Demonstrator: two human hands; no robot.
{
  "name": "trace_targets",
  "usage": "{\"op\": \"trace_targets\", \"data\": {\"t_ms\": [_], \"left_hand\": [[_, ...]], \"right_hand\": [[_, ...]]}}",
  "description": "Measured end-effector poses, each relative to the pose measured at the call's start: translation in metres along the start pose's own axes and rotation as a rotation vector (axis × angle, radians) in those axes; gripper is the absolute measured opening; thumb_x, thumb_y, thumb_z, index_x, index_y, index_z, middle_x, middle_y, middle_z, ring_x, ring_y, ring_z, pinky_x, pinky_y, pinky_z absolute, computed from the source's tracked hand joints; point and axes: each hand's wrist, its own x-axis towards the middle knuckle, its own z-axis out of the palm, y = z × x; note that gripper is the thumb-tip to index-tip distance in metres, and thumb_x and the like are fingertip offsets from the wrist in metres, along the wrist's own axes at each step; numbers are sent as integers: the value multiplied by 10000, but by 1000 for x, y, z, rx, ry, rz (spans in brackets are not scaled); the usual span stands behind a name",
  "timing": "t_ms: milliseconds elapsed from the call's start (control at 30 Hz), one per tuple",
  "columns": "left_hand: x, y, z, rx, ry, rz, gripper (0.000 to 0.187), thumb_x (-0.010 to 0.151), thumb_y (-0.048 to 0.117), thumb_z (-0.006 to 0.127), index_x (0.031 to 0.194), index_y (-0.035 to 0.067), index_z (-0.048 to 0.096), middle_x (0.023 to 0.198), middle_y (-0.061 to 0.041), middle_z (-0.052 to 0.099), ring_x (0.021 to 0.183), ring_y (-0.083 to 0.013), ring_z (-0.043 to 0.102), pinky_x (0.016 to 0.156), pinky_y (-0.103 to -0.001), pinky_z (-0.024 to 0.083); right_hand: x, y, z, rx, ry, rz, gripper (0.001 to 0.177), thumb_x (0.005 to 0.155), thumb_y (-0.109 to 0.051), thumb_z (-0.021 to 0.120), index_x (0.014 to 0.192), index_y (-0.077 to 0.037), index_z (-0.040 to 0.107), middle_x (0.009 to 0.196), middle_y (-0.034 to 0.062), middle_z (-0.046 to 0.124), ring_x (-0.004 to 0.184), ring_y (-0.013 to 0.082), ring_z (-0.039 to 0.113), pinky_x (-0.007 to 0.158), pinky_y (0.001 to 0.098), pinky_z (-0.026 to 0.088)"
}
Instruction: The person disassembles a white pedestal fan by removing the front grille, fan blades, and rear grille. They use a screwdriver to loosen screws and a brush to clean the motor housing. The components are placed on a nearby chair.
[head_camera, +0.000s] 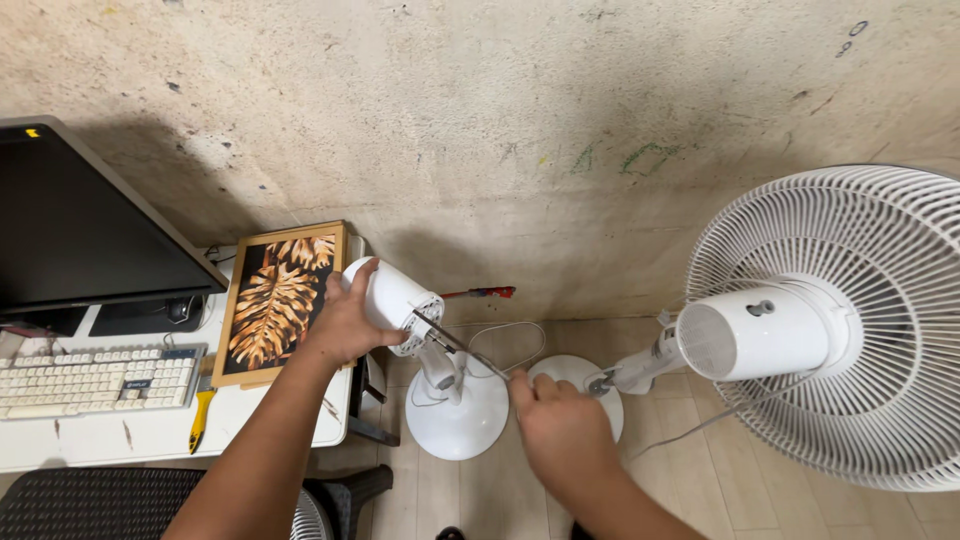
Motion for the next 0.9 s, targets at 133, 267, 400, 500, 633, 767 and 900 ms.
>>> {"op": "trace_targets", "data": {"t_ms": [133,267,400,500,633,767,900], "left_hand": [[-3,-2,2,-34,20,3,1332,462,406,963,1584,337,249,1539,-283,223,1343,-482,480,1132,-427,443],[-4,-2,2,-16,10,-1,1340,466,397,959,1593,322,238,1529,-277,242,1337,-479,487,1128,-426,448],[-5,-1,1,-4,-4,-24,1353,461,407,956,1598,321,227,1552,-276,220,1349,-474,486,1123,-428,454],[-5,1,2,29,-6,-43,1348,483,448,965,1600,319,223,1588,-310,147,1358,-497,464,1135,-431,436],[-5,-1,2,18,2,-21,1350,478,452,962,1602,322,224,1581,-314,161,1362,-498,461,1132,-434,437],[-4,-2,2,3,8,-24,1351,472,446,954,1605,325,228,1575,-299,192,1361,-491,473,1127,-441,445],[-3,-2,3,6,2,-32,1362,467,442,959,1606,317,223,1581,-305,179,1350,-496,481,1130,-437,448]], "right_hand": [[6,3,1,410,-193,409,303,913,-310,631,924,-21,723,790,189,702,673,385,668,613,474,513],[14,20,3,586,-554,604,425,1009,-370,616,829,3,713,746,212,691,717,377,671,706,440,514],[13,22,1,576,-386,429,339,850,-351,700,846,-12,700,751,176,706,710,356,695,670,450,537],[9,13,-1,314,-258,421,314,870,-354,661,951,-54,705,812,164,696,731,380,683,654,480,528],[12,11,-3,355,-456,519,284,1021,-335,606,986,-65,688,825,184,719,801,377,702,752,451,545],[14,19,-9,381,-362,428,217,949,-277,640,965,-62,657,882,137,739,826,349,708,739,453,547],[15,20,-14,428,-263,378,241,876,-237,677,895,-12,595,897,107,738,855,318,718,728,449,552]]}}
